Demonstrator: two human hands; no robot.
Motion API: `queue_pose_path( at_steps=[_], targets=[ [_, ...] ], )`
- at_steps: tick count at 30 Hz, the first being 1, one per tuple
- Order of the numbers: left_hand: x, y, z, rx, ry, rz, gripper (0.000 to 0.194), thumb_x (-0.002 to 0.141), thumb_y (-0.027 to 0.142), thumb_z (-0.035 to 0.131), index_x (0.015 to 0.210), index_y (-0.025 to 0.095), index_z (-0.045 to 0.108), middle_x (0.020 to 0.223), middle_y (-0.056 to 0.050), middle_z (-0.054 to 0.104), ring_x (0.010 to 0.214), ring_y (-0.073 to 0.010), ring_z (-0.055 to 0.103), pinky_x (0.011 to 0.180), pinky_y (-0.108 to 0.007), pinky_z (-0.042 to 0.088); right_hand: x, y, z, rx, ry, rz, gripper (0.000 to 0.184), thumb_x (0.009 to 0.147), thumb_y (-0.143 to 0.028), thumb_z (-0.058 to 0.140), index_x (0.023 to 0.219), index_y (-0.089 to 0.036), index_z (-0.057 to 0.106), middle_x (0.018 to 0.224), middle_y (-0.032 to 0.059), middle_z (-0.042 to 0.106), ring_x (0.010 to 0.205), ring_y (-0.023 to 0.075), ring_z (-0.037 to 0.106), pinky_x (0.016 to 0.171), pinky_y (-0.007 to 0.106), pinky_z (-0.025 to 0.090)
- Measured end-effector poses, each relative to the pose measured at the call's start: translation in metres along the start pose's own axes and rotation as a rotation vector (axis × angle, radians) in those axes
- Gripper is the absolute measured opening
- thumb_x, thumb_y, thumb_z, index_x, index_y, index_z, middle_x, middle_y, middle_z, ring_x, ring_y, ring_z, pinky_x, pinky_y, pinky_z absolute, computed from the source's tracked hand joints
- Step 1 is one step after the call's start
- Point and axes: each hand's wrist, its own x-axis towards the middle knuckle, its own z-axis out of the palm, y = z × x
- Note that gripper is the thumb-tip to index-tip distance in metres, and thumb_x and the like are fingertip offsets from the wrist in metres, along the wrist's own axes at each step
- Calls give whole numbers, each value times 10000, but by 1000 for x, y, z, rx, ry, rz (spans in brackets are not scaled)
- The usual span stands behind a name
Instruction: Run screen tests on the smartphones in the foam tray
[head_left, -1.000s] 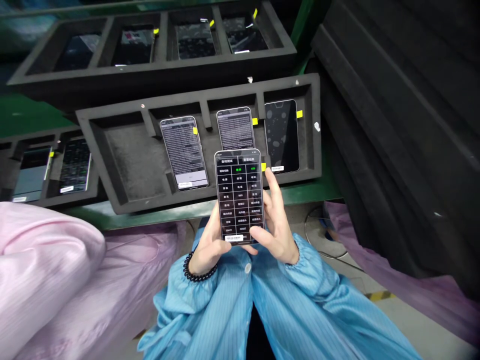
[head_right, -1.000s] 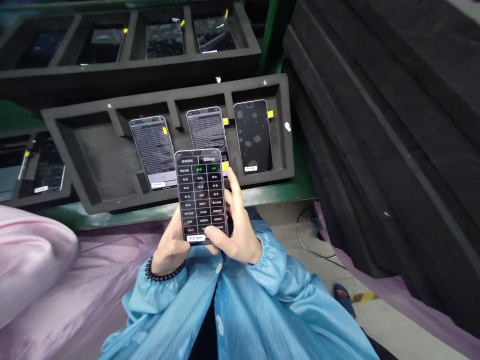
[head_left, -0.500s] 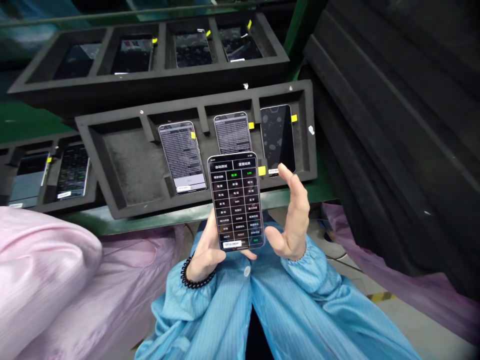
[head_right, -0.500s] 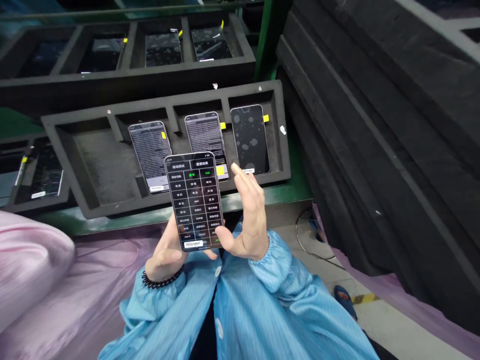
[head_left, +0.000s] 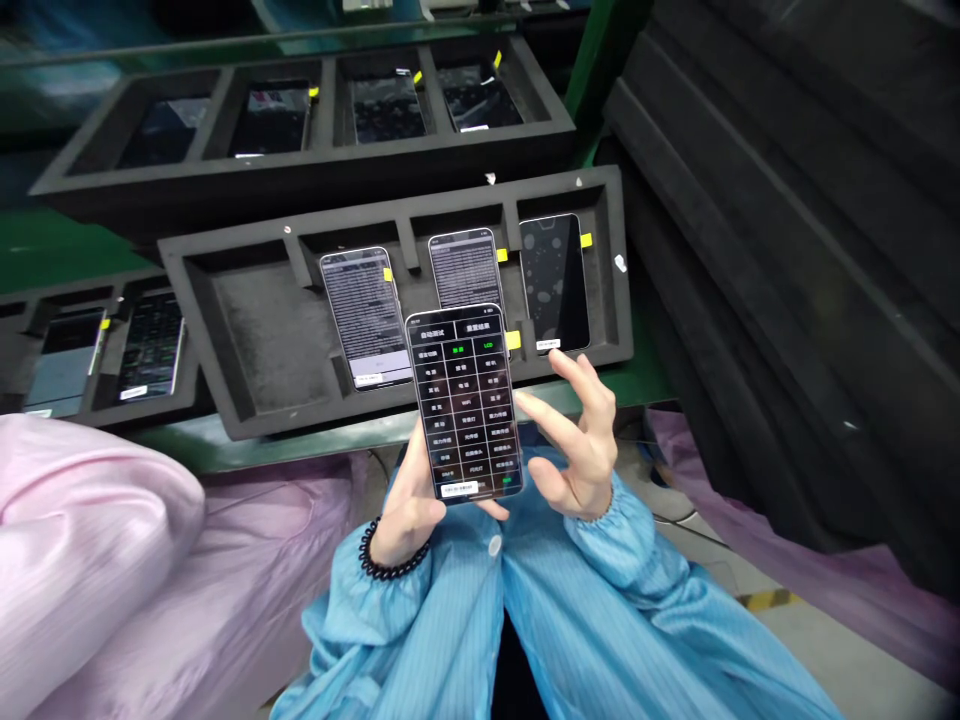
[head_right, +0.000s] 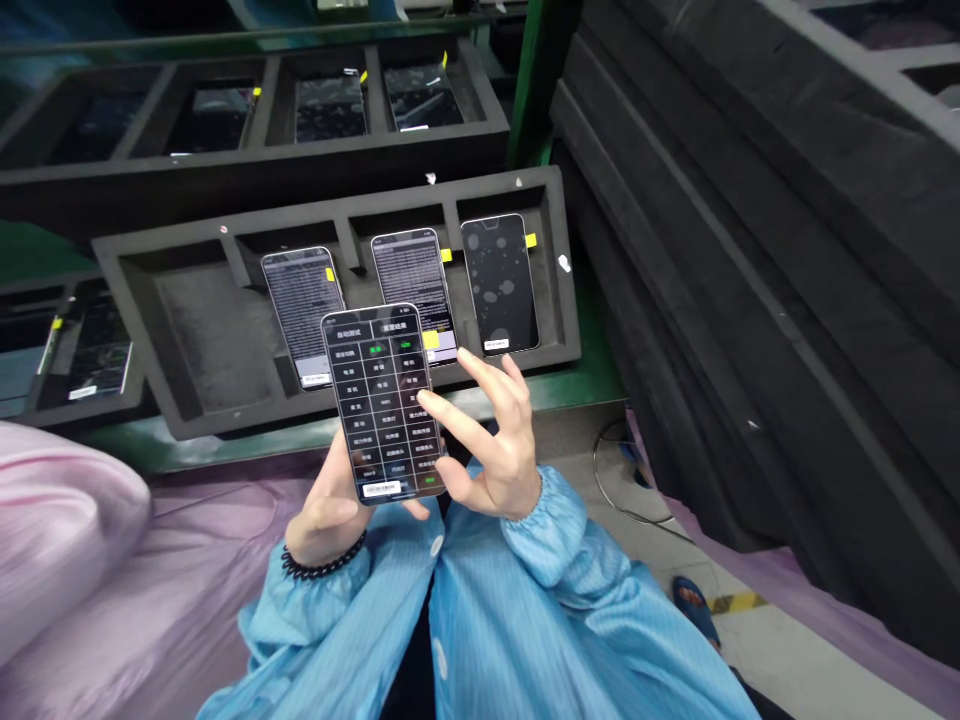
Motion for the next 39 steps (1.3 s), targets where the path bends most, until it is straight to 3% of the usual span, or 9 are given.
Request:
queue_pose_path(
  at_steps=[4,9,12,17,22,26,32,36,39],
  targets=[
    [-1,-4,-2,44,15,18,862,800,385,640,1539,350,198,1496,-125,477,885,-269,735,696,-428,641,1,0,0,-58,-68,1,443,1007,-397,391,1412,-306,545,1609,44,357,1368,315,486,1205,589,311],
    [1,-10,-4,-16,68,112,897,767,391,645,1552,339,215,1265,-100,658,814,-280,735,619,-411,631,3,15,-2,53,107,83,573,979,-465,422,1518,-273,387,1504,92,487,1365,328,497,1115,605,426],
    [2,-1,-12,27,202,94,851,790,480,602,1554,348,250,1286,-98,654,900,-319,725,581,-404,619,6,40,-6,7,208,199,568,964,-426,465,1509,-282,395,1506,95,486,1384,339,481,1105,622,423],
    [2,44,-43,162,579,216,708,900,677,374,1515,328,371,1447,-102,560,1087,-325,670,681,-448,637,5,97,-10,-196,128,357,614,988,-418,433,1559,-214,337,1529,181,456,1408,357,457,1130,621,390],
    [13,102,-87,399,760,474,736,875,751,413,1458,304,461,1410,-91,594,1127,-284,657,768,-406,643,7,128,-6,-282,101,432,712,952,-517,423,1555,-148,339,1506,224,478,1392,383,479,1129,608,399],
    [23,123,-116,518,775,463,715,892,746,388,1434,292,494,1406,-85,595,1188,-274,631,828,-401,633,9,129,-8,-277,66,632,775,897,-531,418,1560,-142,324,1495,198,516,1373,391,515,1112,591,436],
    [14,121,-134,677,793,200,779,907,764,238,1424,240,491,1241,-115,676,1085,-263,664,791,-408,621,13,138,-18,-229,-84,892,818,859,-660,340,1558,-234,343,1503,105,530,1344,461,520,1081,608,438],
    [2,119,-133,1000,1028,160,745,919,735,276,1358,200,551,1097,-106,706,919,-219,684,789,-373,598,17,153,-25,-80,-112,947,633,866,-678,379,1387,-359,545,1383,-27,645,1333,465,525,1088,613,416],
    [-6,111,-129,1277,1209,329,614,975,605,272,1268,191,619,1203,-108,680,1027,-216,661,946,-385,548,20,163,-25,163,-88,1011,420,885,-634,466,1141,-372,672,1247,-101,722,1281,422,586,1084,575,457]
  ],
)
